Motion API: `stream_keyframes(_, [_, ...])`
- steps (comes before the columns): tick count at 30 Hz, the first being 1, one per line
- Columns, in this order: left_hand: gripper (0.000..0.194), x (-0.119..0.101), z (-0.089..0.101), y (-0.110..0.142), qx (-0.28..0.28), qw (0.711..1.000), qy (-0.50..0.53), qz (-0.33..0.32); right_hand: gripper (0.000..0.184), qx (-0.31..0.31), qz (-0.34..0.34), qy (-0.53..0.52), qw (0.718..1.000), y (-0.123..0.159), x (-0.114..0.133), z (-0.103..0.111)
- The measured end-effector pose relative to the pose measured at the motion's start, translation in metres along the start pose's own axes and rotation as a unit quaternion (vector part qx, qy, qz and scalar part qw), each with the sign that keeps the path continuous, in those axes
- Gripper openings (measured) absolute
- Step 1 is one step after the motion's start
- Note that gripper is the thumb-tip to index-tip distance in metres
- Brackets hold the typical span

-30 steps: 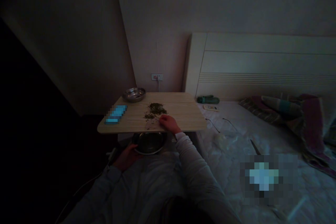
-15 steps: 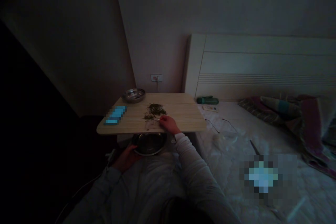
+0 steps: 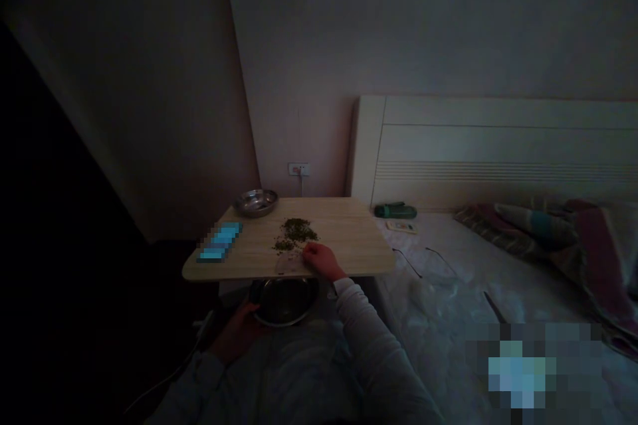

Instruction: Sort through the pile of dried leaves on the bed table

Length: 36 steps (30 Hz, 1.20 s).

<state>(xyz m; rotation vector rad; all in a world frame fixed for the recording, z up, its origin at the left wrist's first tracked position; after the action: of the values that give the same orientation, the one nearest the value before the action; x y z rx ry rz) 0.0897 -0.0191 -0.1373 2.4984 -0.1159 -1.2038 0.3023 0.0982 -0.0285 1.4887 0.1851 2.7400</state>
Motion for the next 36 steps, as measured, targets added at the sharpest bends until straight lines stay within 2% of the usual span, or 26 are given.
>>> stream_keyframes(4, [0.01, 0.009, 0.007, -0.008, -0.023, 0.999, 0.006, 0.024, 0.011, 0.007, 0.006, 0.002, 1.0, -0.002, -0.002, -0.002])
stream_keyframes(9, [0.012, 0.002, 0.0, -0.001, 0.001, 1.0, 0.011, 0.012, 0.012, 0.0, 0.005, -0.001, 1.0, -0.003, -0.003, -0.002])
stream_keyframes(15, [0.013, -0.004, -0.007, 0.008, -0.001, 1.0, 0.001, 0.019, 0.012, 0.008, 0.01, -0.009, 1.0, -0.001, 0.0, -0.001])
stream_keyframes(20, [0.01, -0.002, -0.005, 0.005, -0.017, 1.0, 0.003, 0.013, 0.01, 0.007, -0.005, -0.008, 1.0, 0.003, 0.002, 0.001])
stream_keyframes(27, [0.011, -0.001, -0.001, 0.002, 0.004, 1.0, -0.009, 0.009, 0.01, 0.01, 0.001, -0.012, 1.0, 0.003, 0.002, 0.0])
stream_keyframes(33, [0.012, -0.004, -0.004, 0.006, -0.013, 1.0, -0.018, 0.005, 0.012, 0.002, 0.014, -0.011, 1.0, 0.001, 0.001, 0.0])
stream_keyframes(36, [0.012, -0.005, -0.007, 0.008, 0.002, 1.0, -0.018, 0.008, 0.012, 0.003, 0.012, -0.01, 1.0, 0.001, 0.001, 0.001])
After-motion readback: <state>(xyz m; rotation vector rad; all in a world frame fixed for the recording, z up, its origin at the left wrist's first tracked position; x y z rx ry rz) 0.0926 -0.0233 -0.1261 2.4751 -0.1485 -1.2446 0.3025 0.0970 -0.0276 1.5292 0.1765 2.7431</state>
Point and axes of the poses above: each hand's wrist, its own y-axis away from the middle knuckle, its own z-axis out of the back of the hand, x = y × z, the point moved 6 cm from there along -y, towards the middle knuckle, and after that the axes turned 13 degrees about -z, right-handed, at the moved point
